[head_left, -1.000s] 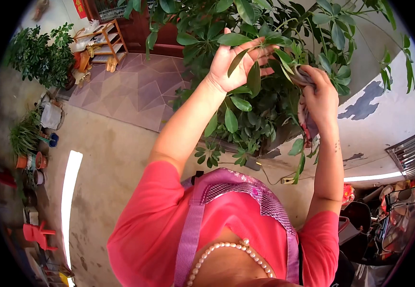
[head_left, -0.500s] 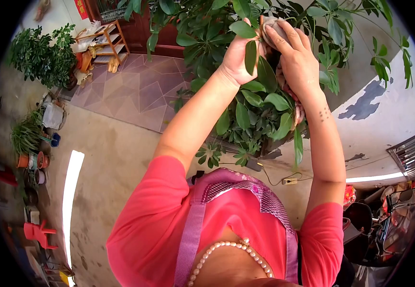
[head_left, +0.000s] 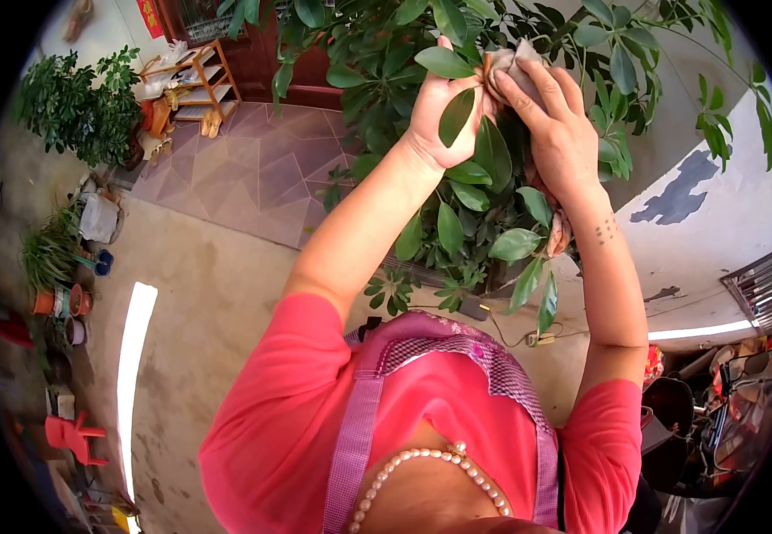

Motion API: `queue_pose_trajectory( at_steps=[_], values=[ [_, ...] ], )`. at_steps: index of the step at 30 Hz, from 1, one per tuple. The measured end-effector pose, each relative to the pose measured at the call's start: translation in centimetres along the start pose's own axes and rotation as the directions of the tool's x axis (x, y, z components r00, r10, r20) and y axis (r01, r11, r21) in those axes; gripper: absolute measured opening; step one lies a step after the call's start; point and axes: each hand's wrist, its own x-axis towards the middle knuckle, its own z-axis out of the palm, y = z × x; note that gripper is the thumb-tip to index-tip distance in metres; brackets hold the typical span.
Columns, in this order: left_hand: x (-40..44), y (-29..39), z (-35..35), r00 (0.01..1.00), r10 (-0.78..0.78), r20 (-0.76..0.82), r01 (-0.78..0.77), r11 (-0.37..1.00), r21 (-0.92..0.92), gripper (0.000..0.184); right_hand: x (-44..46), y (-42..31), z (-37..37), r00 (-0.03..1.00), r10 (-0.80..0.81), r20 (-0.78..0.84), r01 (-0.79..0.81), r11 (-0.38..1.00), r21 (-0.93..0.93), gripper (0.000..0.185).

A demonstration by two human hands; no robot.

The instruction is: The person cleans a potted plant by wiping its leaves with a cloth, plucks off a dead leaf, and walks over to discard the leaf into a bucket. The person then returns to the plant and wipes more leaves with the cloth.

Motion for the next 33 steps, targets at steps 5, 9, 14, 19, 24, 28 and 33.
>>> queue_pose_trajectory(
  at_steps=[5,9,14,19,24,28,33],
  values=[
    [-1.5,0.2,0.8,0.995,-0.039,-0.092,0.049,0.993,0.108,0.078,-1.3,2.4,-0.6,0.991,0.094,0.098,-0.084,0.992,-0.099,0.046],
    [-2.8,-0.6,-0.8,0.987,-0.059,-0.151,0.062,0.998,0.015,0.071,0.9,1.5,-3.3,0.989,0.131,-0.074,-0.133,0.991,-0.021,0.044],
    [-3.2,-1.4,0.0,0.994,0.016,-0.107,-0.008,0.998,0.069,0.053,3.7,-1.8,-4.0,0.984,-0.020,-0.177,0.075,0.948,0.309,0.045],
    [-4.5,-1.4,0.2,0.992,-0.042,-0.115,0.109,0.727,0.678,0.069,7.0,-2.9,-5.4,0.988,0.141,-0.066,-0.008,0.468,0.884,0.049],
    [-5.8,-2.0,0.3,0.999,-0.024,0.034,-0.032,0.080,0.996,0.047,8.6,-4.5,-1.9,0.897,-0.084,0.434,-0.433,0.025,0.901,0.048],
    [-7.2,1.1,0.6,0.965,-0.263,0.001,-0.044,-0.157,0.987,0.034,6.2,-3.1,4.6,0.736,-0.026,0.677,-0.642,0.291,0.709,0.043],
    [-10.0,7.7,-1.9,0.916,0.344,-0.205,-0.001,0.514,0.858,0.021,3.2,-0.6,5.9,0.624,0.056,0.780,-0.721,0.427,0.546,0.041]
  ],
)
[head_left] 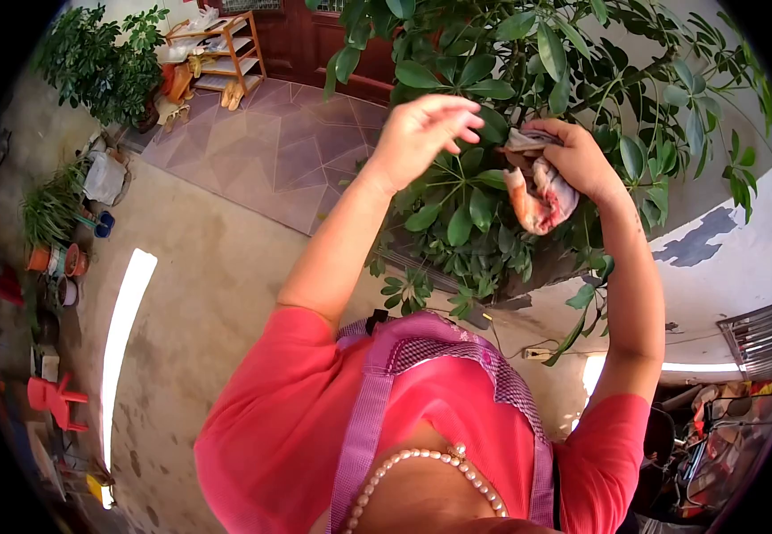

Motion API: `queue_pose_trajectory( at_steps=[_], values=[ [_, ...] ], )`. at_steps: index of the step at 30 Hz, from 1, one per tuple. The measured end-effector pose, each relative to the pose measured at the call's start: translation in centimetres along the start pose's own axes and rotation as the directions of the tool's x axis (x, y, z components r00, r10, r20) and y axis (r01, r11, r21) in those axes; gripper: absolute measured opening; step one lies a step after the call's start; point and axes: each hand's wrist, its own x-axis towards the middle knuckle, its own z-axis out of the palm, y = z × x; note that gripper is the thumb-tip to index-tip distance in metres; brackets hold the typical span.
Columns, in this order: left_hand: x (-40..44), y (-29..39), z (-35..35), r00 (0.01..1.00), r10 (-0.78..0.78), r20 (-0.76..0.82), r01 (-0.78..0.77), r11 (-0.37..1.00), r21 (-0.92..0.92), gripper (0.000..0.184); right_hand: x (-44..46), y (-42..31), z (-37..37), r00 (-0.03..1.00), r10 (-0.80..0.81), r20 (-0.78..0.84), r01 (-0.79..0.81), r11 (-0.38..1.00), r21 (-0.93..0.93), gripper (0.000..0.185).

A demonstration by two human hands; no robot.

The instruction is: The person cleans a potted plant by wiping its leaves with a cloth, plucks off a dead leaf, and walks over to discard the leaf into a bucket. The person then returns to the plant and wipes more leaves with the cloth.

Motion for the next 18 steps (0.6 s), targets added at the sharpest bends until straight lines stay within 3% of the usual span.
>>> queue_pose_trajectory(
  at_steps=[1,3,6,9,12,14,15,17,18],
  values=[
    [0.5,-0.2,-1.9,0.972,-0.027,-0.232,-0.007,0.989,-0.147,0.018,-0.6,-0.1,0.0,1.000,-0.009,-0.007,0.008,0.994,-0.105,0.041],
    [1.9,-3.8,-5.8,0.770,-0.089,-0.632,-0.098,0.962,-0.256,0.015,-0.8,0.7,0.5,0.998,0.048,-0.034,-0.055,0.969,-0.243,0.043],
    [3.4,-8.1,-8.4,0.671,-0.298,-0.679,0.046,0.931,-0.362,0.017,-1.1,0.4,0.7,0.995,0.086,-0.043,-0.096,0.938,-0.333,0.042],
    [3.7,-9.3,-7.8,0.789,-0.416,-0.453,0.151,0.845,-0.513,0.026,-1.4,0.8,0.8,0.996,0.004,-0.094,-0.038,0.932,-0.361,0.040],
    [4.0,-7.9,-6.9,0.841,-0.463,-0.280,0.216,0.762,-0.611,0.026,-1.7,0.5,0.8,0.993,-0.025,-0.111,-0.021,0.921,-0.389,0.041],
    [4.2,-9.2,-9.1,0.897,-0.381,0.223,0.412,0.540,-0.733,0.030,-1.9,0.3,0.8,0.992,-0.034,-0.121,-0.017,0.919,-0.394,0.041],
    [4.4,-9.6,-9.9,0.849,-0.273,0.453,0.529,0.431,-0.732,0.032,-1.9,0.3,0.9,0.993,-0.023,-0.119,-0.024,0.926,-0.376,0.041],
    [4.6,-5.5,-7.5,0.805,-0.432,0.405,0.578,0.724,-0.377,0.030,-2.1,0.4,0.9,0.994,-0.004,-0.112,-0.035,0.939,-0.342,0.040],
    [5.0,-5.0,-6.8,0.849,-0.444,0.287,0.516,0.813,-0.270,0.028,-2.1,0.5,1.0,0.993,-0.011,-0.114,-0.029,0.937,-0.347,0.040]
  ],
)
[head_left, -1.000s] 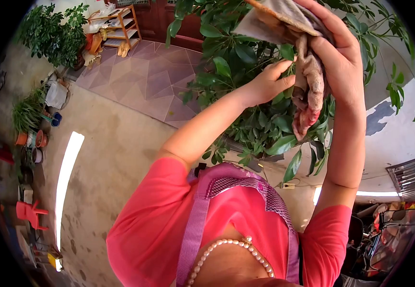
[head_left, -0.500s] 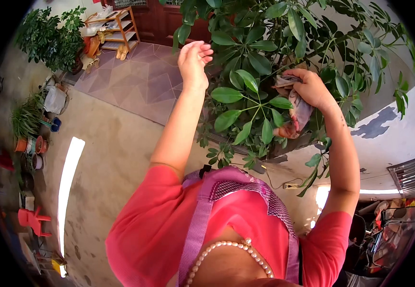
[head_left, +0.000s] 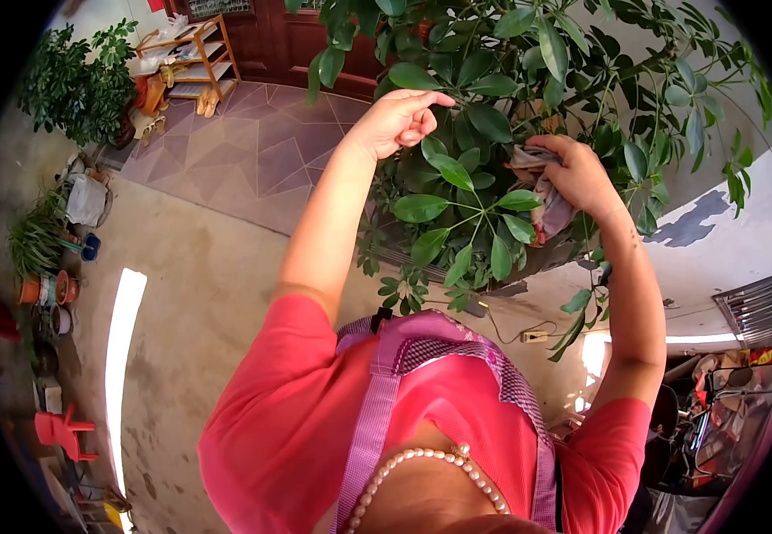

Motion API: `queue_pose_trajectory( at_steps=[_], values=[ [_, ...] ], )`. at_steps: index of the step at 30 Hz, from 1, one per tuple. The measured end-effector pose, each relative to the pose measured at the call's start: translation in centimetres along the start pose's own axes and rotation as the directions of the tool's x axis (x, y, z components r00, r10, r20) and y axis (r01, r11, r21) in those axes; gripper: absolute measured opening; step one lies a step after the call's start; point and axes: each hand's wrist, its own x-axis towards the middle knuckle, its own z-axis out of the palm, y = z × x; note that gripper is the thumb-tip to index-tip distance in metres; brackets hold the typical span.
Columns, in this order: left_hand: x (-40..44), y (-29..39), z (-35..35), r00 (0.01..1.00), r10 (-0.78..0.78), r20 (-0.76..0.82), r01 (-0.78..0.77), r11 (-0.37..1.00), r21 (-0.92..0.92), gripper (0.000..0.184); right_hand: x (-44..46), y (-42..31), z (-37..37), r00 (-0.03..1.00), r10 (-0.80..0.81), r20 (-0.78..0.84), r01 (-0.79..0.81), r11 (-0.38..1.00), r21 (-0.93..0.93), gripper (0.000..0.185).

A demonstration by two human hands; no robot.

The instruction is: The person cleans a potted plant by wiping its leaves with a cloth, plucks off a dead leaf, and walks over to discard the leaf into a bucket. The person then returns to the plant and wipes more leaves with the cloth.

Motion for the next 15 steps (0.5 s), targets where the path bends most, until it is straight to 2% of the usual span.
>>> queue_pose_trajectory(
  at_steps=[1,2,3,4,5,7,8,9,10,11,12,13,14,15],
  values=[
    [0.4,0.3,0.7,0.992,0.063,-0.111,-0.046,0.988,0.144,0.026,0.0,0.0,0.1,1.000,-0.007,-0.004,0.007,1.000,-0.007,0.040],
    [0.6,0.8,1.5,0.934,0.216,-0.284,-0.137,0.952,0.275,0.022,0.1,0.0,0.0,1.000,-0.016,-0.008,0.016,1.000,-0.016,0.040],
    [0.9,1.1,2.0,0.825,0.375,-0.423,-0.192,0.890,0.414,0.017,0.0,-0.1,-0.1,1.000,-0.017,-0.013,0.017,1.000,-0.022,0.040],
    [1.2,1.0,1.8,0.686,0.526,-0.503,-0.301,0.834,0.462,0.015,0.0,-0.2,-0.1,1.000,-0.018,-0.018,0.017,1.000,-0.026,0.040],
    [2.6,0.0,-0.5,0.550,0.673,-0.494,-0.384,0.730,0.566,0.014,-0.1,-0.2,0.0,1.000,-0.018,-0.023,0.017,0.999,-0.029,0.040],
    [2.7,-0.8,-3.2,0.380,0.815,-0.437,-0.191,0.531,0.825,0.013,-0.3,-0.2,0.0,0.999,-0.032,-0.033,0.030,0.998,-0.049,0.040],
    [2.4,-1.0,-4.1,0.412,0.755,-0.510,-0.152,0.609,0.779,0.013,-0.5,-0.2,0.0,0.999,-0.037,-0.039,0.035,0.998,-0.058,0.040],
    [2.0,-1.0,-4.1,0.404,0.777,-0.483,-0.154,0.578,0.801,0.015,-0.6,-0.1,0.1,0.998,-0.044,-0.043,0.042,0.998,-0.053,0.040],
    [1.8,-1.3,-3.8,0.532,0.575,-0.621,-0.209,0.800,0.562,0.018,-0.7,-0.1,0.1,0.998,-0.051,-0.045,0.048,0.998,-0.050,0.041],
    [1.5,-1.7,-3.4,0.659,0.335,-0.673,-0.211,0.942,0.262,0.021,-0.7,-0.1,0.1,0.997,-0.058,-0.046,0.056,0.997,-0.048,0.041],
    [1.3,-1.9,-4.0,0.851,0.109,-0.514,-0.185,0.978,-0.100,0.023,-0.7,-0.1,0.1,0.997,-0.052,-0.050,0.049,0.997,-0.052,0.041],
    [1.0,-2.2,-4.5,0.967,-0.058,-0.250,-0.058,0.900,-0.433,0.025,-0.7,-0.1,0.1,0.998,-0.048,-0.051,0.045,0.997,-0.057,0.041],
    [1.6,-2.8,-4.4,0.980,-0.058,-0.191,-0.048,0.860,-0.508,0.030,-0.6,-0.2,0.2,0.998,-0.046,-0.051,0.043,0.997,-0.062,0.041],
    [1.5,-3.3,-4.0,0.996,0.006,-0.092,-0.050,0.871,-0.489,0.035,-0.7,-0.4,0.2,0.998,-0.045,-0.051,0.043,0.998,-0.035,0.042]
  ],
)
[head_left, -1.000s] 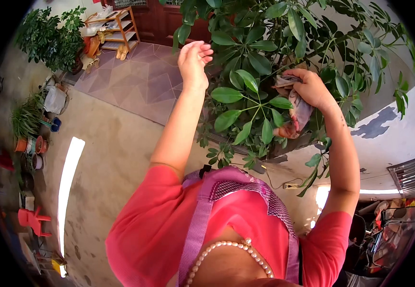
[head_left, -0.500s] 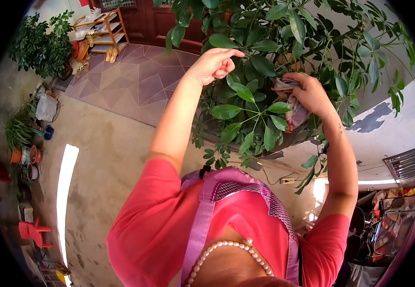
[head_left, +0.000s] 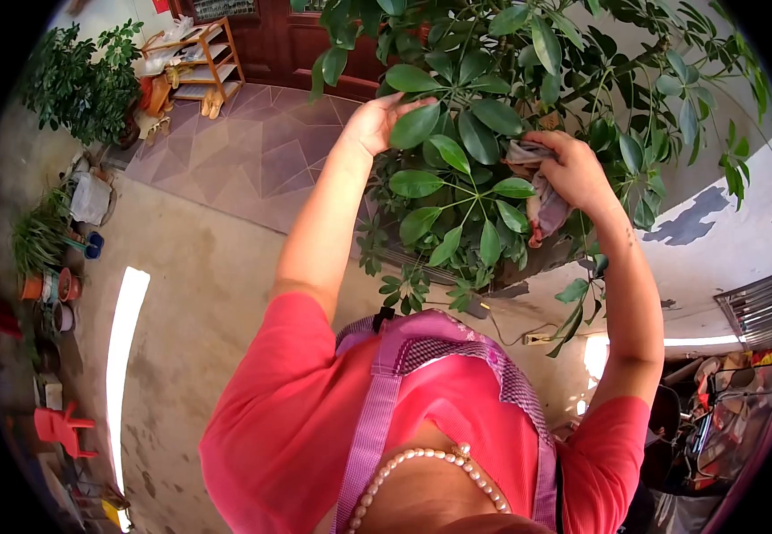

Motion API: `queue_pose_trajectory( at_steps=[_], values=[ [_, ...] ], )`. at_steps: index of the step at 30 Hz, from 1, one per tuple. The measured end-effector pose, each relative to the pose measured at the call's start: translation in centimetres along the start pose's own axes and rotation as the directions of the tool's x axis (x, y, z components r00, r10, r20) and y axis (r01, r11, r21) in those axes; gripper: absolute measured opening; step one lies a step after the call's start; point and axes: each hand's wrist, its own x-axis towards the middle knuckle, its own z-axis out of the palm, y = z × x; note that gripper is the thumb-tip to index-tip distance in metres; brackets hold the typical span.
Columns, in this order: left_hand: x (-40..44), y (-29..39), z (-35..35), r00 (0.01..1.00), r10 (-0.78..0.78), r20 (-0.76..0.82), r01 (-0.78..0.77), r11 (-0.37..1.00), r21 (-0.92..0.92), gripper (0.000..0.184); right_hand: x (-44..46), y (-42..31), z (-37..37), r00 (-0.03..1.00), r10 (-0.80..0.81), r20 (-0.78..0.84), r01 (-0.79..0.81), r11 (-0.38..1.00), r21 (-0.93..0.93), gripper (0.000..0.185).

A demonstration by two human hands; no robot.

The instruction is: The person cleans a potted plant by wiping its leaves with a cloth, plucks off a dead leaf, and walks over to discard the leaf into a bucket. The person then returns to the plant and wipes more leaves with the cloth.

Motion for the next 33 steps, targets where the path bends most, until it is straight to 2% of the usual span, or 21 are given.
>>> queue_pose_trajectory(
  at_steps=[2,3,6,7,10,11,13,14,16,18,20,22,24,26,27,28,29,30,31,32,33],
  values=[
    [0.0,-0.7,0.1,0.960,-0.030,0.278,0.037,0.999,-0.020,0.039,-0.2,-0.3,-0.2,1.000,0.009,-0.005,-0.008,0.999,0.054,0.042],
    [-1.0,-0.7,2.5,0.937,-0.008,0.348,0.045,0.994,-0.097,0.037,-0.3,-0.3,-0.3,1.000,-0.006,-0.013,0.007,0.998,0.066,0.042],
    [-1.2,0.4,5.2,0.745,0.087,0.661,-0.135,0.991,0.022,0.036,-0.3,-0.5,-0.6,0.998,-0.047,-0.033,0.050,0.994,0.096,0.041],
    [-0.5,-0.2,5.3,0.803,0.238,0.546,-0.392,0.901,0.183,0.037,-0.4,-0.5,-0.7,0.998,-0.056,-0.034,0.059,0.993,0.103,0.041],
    [1.3,-0.3,7.7,0.962,0.200,0.188,-0.201,0.980,-0.014,0.031,-0.5,-0.5,-0.5,0.999,-0.040,-0.027,0.044,0.987,0.156,0.042],
    [1.0,-1.7,9.9,0.959,0.284,-0.006,-0.284,0.958,-0.051,0.036,-0.6,-0.5,-0.5,0.999,-0.027,-0.021,0.030,0.983,0.179,0.042],
    [3.6,-2.9,6.8,0.931,0.348,0.112,-0.331,0.932,-0.147,0.035,-0.8,-0.4,-0.6,0.999,-0.045,-0.025,0.049,0.982,0.181,0.042],
    [4.8,-3.6,6.9,0.900,0.405,0.164,-0.337,0.882,-0.329,0.037,-1.0,-0.5,-0.6,0.998,-0.053,-0.029,0.057,0.982,0.181,0.042],
    [5.5,-3.7,5.2,0.893,0.395,0.215,-0.284,0.866,-0.411,0.038,-1.5,-0.9,-0.9,0.995,-0.065,-0.072,0.081,0.968,0.237,0.042],
    [5.0,-3.8,4.4,0.847,0.456,0.275,-0.346,0.864,-0.367,0.041,-2.0,-1.2,-1.3,0.994,-0.055,-0.095,0.085,0.936,0.342,0.041],
    [1.3,-3.2,7.5,0.744,0.559,0.365,-0.525,0.828,-0.198,0.043,-2.3,-0.8,-1.8,0.988,-0.020,-0.155,0.087,0.896,0.436,0.041],
    [0.7,-2.5,8.1,0.724,0.546,0.421,-0.501,0.836,-0.223,0.047,-2.8,-1.8,-2.7,0.965,0.071,-0.254,0.105,0.780,0.617,0.042],
    [1.9,-1.8,7.3,0.673,0.574,0.466,-0.544,0.811,-0.214,0.049,-2.6,-2.4,-3.4,0.905,0.106,-0.412,0.251,0.650,0.718,0.046],
    [0.8,-1.6,8.6,0.641,0.610,0.466,-0.664,0.745,-0.061,0.047,-1.9,-4.0,-4.3,0.862,0.046,-0.504,0.380,0.599,0.705,0.046],
    [0.4,-1.5,9.2,0.621,0.625,0.473,-0.714,0.700,0.014,0.046,-1.3,-5.2,-4.4,0.840,-0.021,-0.542,0.426,0.644,0.636,0.046],
    [0.4,-1.3,9.4,0.667,0.604,0.436,-0.629,0.770,-0.106,0.045,-0.7,-6.3,-4.4,0.814,-0.090,-0.574,0.470,0.683,0.559,0.046],
    [0.4,-1.1,9.6,0.712,0.575,0.404,-0.529,0.817,-0.229,0.044,0.6,-6.5,-4.3,0.695,-0.339,-0.634,0.576,0.790,0.209,0.049],
    [0.3,-0.8,9.7,0.755,0.537,0.378,-0.420,0.837,-0.349,0.043,1.0,-8.2,-4.0,0.694,-0.422,-0.583,0.571,0.816,0.088,0.052],
    [-0.4,-0.7,10.3,0.740,0.545,0.395,-0.485,0.839,-0.248,0.040,2.0,-9.0,-3.4,0.644,-0.554,-0.527,0.623,0.780,-0.058,0.052],
    [-1.0,-0.9,11.0,0.772,0.532,0.348,-0.465,0.846,-0.262,0.040,3.3,-9.1,-2.4,0.596,-0.677,-0.432,0.581,0.735,-0.350,0.051],
    [-2.1,-1.1,12.8,0.803,0.517,0.297,-0.447,0.851,-0.275,0.041,4.2,-9.7,-1.5,0.569,-0.744,-0.350,0.567,0.663,-0.488,0.050]
  ],
)
